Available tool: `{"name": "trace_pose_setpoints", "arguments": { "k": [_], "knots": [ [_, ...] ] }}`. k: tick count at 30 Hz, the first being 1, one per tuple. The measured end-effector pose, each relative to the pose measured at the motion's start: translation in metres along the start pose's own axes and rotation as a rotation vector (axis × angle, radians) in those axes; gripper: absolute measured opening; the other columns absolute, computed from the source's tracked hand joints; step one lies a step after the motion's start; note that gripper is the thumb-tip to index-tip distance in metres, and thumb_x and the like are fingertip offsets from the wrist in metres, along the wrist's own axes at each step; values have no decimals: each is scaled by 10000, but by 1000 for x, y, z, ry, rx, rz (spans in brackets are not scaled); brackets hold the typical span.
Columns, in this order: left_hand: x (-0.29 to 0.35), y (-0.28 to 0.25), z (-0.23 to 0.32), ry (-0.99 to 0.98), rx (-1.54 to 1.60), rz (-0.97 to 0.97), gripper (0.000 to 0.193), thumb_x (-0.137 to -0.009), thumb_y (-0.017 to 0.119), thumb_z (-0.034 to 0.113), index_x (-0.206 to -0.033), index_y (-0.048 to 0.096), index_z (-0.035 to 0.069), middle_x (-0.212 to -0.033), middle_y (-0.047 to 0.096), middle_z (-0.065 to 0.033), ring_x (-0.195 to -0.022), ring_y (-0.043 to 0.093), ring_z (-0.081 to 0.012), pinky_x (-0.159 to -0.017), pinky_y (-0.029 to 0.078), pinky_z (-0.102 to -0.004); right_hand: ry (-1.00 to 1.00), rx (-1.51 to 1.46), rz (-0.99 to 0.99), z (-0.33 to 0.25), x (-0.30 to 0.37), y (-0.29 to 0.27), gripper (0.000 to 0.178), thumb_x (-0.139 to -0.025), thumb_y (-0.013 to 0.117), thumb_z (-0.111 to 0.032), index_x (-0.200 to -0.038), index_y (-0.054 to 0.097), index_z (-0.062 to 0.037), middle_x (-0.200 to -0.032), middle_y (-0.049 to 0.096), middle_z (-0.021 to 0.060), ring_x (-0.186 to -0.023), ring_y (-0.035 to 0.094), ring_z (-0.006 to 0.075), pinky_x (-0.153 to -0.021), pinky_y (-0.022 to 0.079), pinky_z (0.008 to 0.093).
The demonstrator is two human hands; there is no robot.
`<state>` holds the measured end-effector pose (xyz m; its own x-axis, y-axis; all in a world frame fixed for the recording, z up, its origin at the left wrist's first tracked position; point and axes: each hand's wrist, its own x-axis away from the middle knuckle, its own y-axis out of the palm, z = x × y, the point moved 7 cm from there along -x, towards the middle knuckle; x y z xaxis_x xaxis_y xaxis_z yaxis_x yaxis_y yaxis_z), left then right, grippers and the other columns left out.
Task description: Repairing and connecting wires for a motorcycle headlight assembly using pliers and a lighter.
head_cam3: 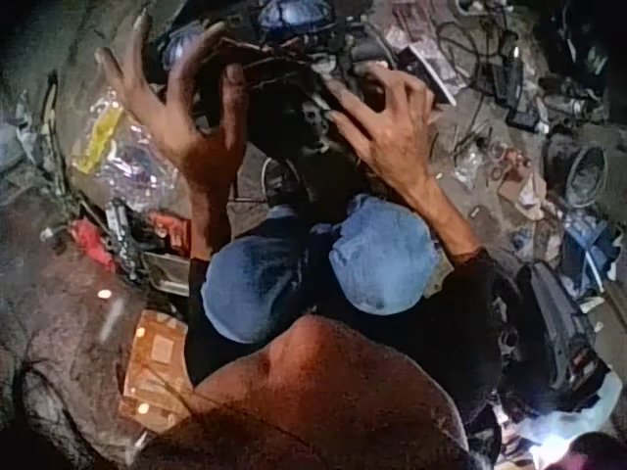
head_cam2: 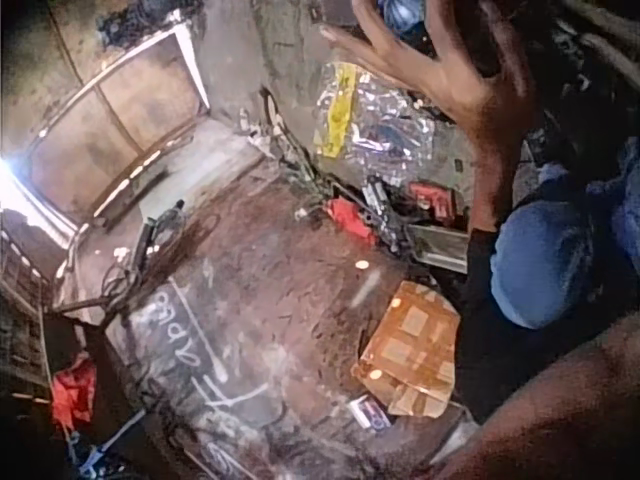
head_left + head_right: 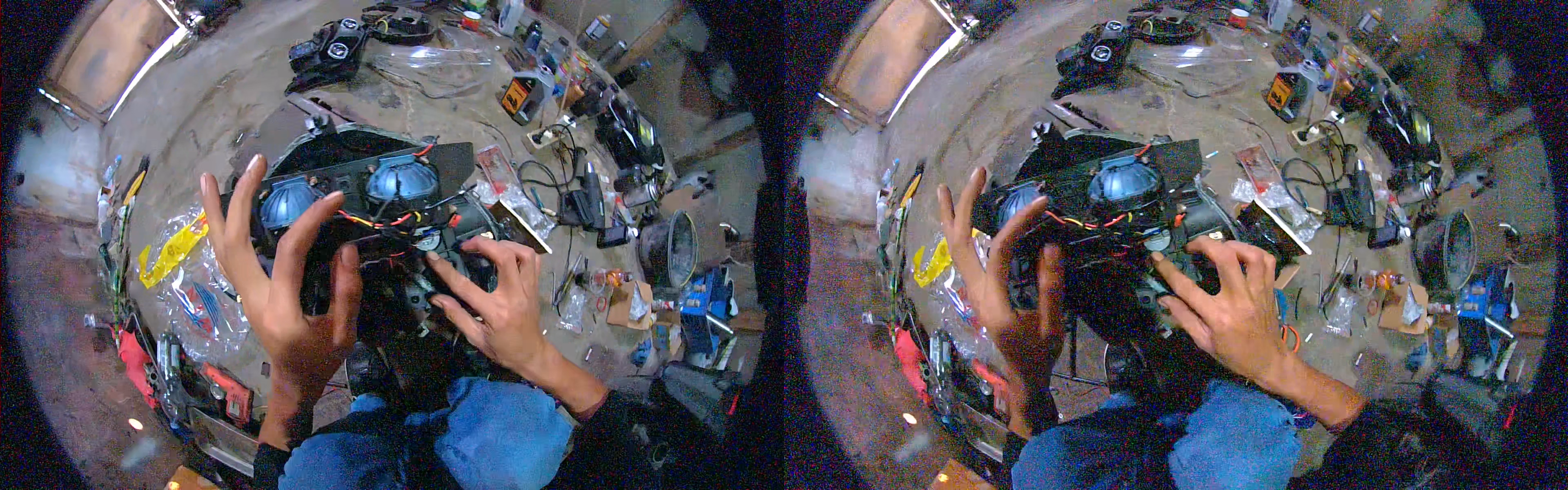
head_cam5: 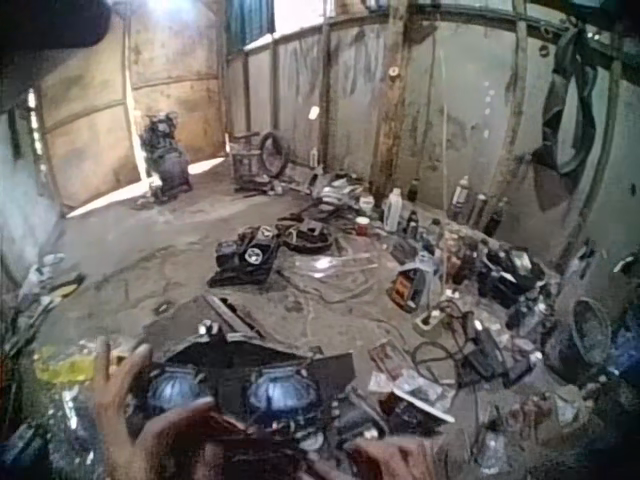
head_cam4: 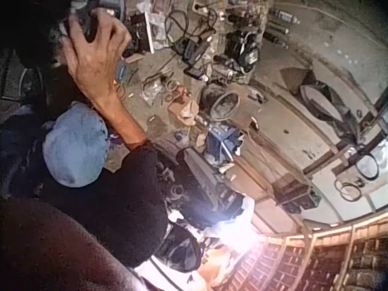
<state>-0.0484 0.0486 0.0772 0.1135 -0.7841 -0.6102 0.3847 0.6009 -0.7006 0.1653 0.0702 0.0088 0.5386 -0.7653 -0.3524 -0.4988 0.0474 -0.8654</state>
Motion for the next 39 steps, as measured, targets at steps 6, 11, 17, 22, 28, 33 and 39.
{"name": "trace_pose_setpoints", "arguments": {
  "k": [6,11,17,22,28,33,39],
  "knots": [
    [15,2,-11,-37,30,-24,382,-870,780,107,-1248,771,162,-1628,449,-228,-1581,238,-552,-1279,186,-655,-38,79,16,2,0,5,425,-839,856,-287,-1260,801,-258,-1339,580,75,-1207,499,335,-1017,388,489],
    [13,8,-9,8,63,-25,408,-841,819,153,-1244,765,186,-1656,422,-183,-1584,233,-546,-1246,189,-715,-7,32,20,1,-9,1,335,-838,854,-246,-1163,795,-191,-1294,602,87,-1191,516,334,-989,404,481],
    [-2,10,5,33,43,-33,388,-827,827,143,-1207,758,188,-1631,461,-182,-1584,243,-543,-1280,197,-661,15,-42,-6,-8,-24,2,300,-819,871,-151,-1086,750,-88,-1170,599,128,-1116,569,341,-971,448,478],
    [-12,25,6,41,44,-71,282,-847,821,179,-1124,766,177,-1640,451,-171,-1602,213,-516,-1286,150,-662,83,-47,-43,-5,-25,2,245,-828,852,-120,-1030,725,-63,-1171,599,143,-1097,568,346,-954,459,470],
    [-13,33,3,55,73,-111,238,-854,828,199,-1074,746,161,-1631,437,-147,-1611,161,-520,-1239,123,-727,-2,-65,-6,-5,-24,7,237,-842,823,-133,-1054,725,-93,-1121,619,99,-1058,564,321,-853,424,456],
    [-12,30,0,36,98,-112,224,-843,833,190,-1048,747,160,-1626,450,-133,-1615,164,-506,-1240,107,-727,131,-339,59,0,-25,-1,190,-882,810,-128,-1044,739,-56,-1020,701,89,-989,640,294,-879,469,419],
    [-16,34,2,-2,97,-171,148,-852,811,192,-985,754,161,-1597,538,-99,-1610,232,-467,-1282,145,-612,433,-719,194,13,-24,-15,214,-992,747,-78,-1194,758,-7,-1050,794,101,-983,717,181,-917,544,333]
  ]
}}
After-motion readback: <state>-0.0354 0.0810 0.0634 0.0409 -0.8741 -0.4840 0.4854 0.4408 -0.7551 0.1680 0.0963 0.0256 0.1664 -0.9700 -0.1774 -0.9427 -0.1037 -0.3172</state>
